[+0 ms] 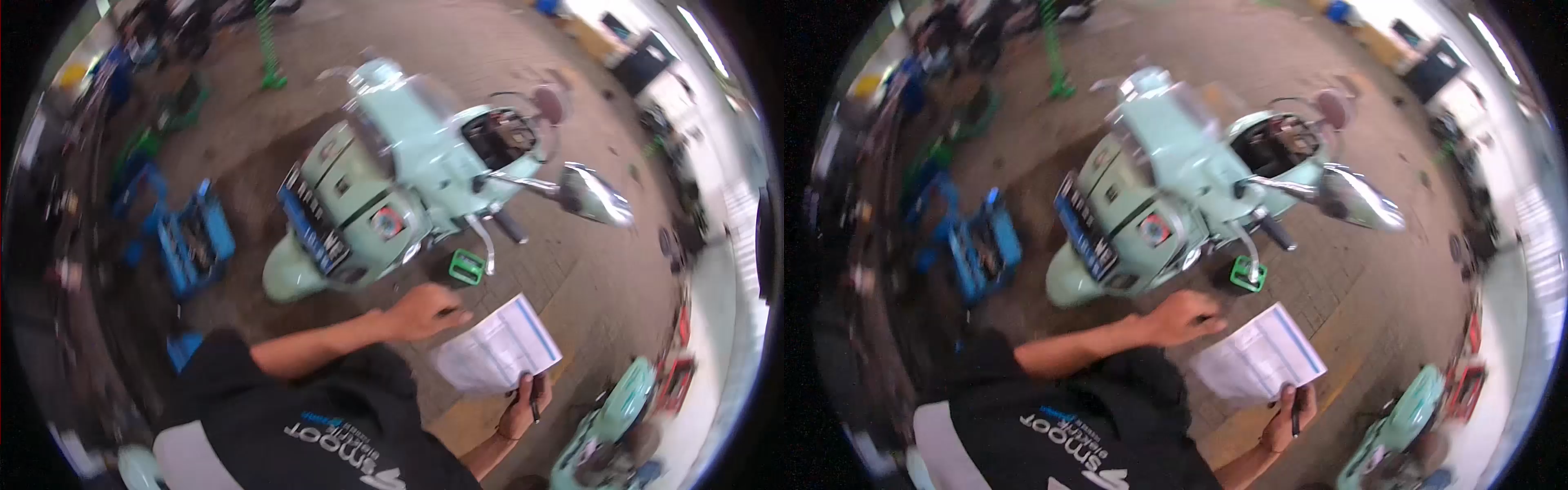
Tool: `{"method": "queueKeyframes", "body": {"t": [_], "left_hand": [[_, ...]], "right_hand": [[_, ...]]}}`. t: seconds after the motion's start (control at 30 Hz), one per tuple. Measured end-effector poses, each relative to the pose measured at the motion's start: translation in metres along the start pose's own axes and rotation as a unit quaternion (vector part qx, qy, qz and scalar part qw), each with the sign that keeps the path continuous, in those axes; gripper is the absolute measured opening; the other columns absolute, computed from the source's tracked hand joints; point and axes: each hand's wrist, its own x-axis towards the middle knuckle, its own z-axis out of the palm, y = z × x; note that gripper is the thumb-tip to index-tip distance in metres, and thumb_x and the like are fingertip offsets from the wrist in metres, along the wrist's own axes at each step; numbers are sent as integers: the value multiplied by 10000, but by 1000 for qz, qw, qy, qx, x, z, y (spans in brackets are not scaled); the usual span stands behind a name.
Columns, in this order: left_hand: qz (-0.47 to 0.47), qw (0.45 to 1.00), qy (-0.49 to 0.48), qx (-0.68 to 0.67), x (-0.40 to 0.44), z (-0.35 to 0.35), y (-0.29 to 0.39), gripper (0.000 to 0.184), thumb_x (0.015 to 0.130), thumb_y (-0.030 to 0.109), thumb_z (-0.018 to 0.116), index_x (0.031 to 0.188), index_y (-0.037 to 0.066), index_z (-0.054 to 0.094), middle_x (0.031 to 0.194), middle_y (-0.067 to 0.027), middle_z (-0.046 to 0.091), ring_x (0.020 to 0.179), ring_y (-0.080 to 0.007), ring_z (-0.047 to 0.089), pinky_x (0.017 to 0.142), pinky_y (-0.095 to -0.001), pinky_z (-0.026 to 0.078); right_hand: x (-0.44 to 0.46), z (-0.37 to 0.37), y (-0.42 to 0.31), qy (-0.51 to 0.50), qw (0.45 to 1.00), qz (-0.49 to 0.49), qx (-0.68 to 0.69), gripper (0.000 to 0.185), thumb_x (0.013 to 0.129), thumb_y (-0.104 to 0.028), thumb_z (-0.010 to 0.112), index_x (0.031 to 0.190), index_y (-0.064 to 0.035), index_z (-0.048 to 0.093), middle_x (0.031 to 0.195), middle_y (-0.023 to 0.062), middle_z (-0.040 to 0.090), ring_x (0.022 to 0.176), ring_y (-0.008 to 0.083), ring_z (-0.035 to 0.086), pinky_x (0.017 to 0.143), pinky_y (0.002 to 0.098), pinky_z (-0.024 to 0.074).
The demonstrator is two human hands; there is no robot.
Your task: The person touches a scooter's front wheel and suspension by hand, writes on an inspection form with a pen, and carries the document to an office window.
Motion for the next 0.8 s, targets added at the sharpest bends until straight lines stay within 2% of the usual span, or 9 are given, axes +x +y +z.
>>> {"method": "queueKeyframes", "body": {"t": [0.07,0.2,0.37,0.43,0.5,0.53,0.6,0.77,0.8], "left_hand": [[-44,984,9,-175,17,4,9,378,1006,335,666,1017,-42,636,893,-197,651,844,-333,644,770,-431,491],[-33,966,97,-236,30,-13,38,369,1006,234,678,1228,-57,638,1109,-172,720,1031,-209,658,936,-388,503],[-188,922,298,-164,10,-38,39,326,998,187,679,1249,-21,665,1101,-93,743,977,-174,687,892,-337,543],[-222,828,463,-227,8,-49,57,308,1005,170,656,1243,-25,653,1088,-79,729,973,-143,681,847,-323,564],[-163,733,589,-300,10,-59,64,309,1002,149,645,1260,-22,643,1095,-96,722,954,-163,704,818,-329,589],[-160,729,598,-292,12,-64,63,309,1002,149,645,1260,-22,643,1095,-96,722,954,-163,704,818,-329,589],[-111,688,658,-285,14,-69,59,426,996,235,655,1337,-17,609,1137,-114,719,1038,-217,711,900,-361,588],[-22,706,659,-258,41,-97,35,467,1032,277,550,1362,-52,580,1253,-160,668,1177,-222,647,1017,-363,516],[-34,699,661,-269,50,-109,32,459,1033,266,551,1364,-51,578,1249,-156,669,1166,-217,650,1012,-350,515]], "right_hand": [[35,-7,-2,-47,998,-26,-16,299,990,-244,681,1144,10,650,899,24,644,690,90,544,554,258,399],[106,19,-32,-211,976,-32,-36,307,1009,-219,657,1182,34,641,898,41,642,687,107,547,559,268,411],[178,87,-53,-373,911,-161,-77,382,1054,-244,596,1229,94,628,876,90,676,693,127,602,601,288,484],[183,122,-76,-398,897,-190,-39,428,1079,-307,543,1260,71,625,928,130,686,678,137,620,628,294,506],[200,141,-83,-455,845,-280,-2,480,1091,-369,499,1290,50,619,1045,163,675,674,149,635,650,294,517],[207,149,-89,-491,816,-306,13,515,1092,-404,477,1293,50,615,1167,194,618,708,158,630,655,288,508],[214,163,-98,-519,787,-329,55,534,1089,-427,473,1293,45,619,1185,199,599,739,162,628,656,288,502],[229,193,-118,-521,768,-353,118,563,1073,-499,469,1155,26,654,1120,165,552,796,167,584,689,304,485],[229,203,-121,-503,780,-333,166,481,1077,-430,481,1059,23,643,1087,147,542,792,164,570,696,303,479]]}}
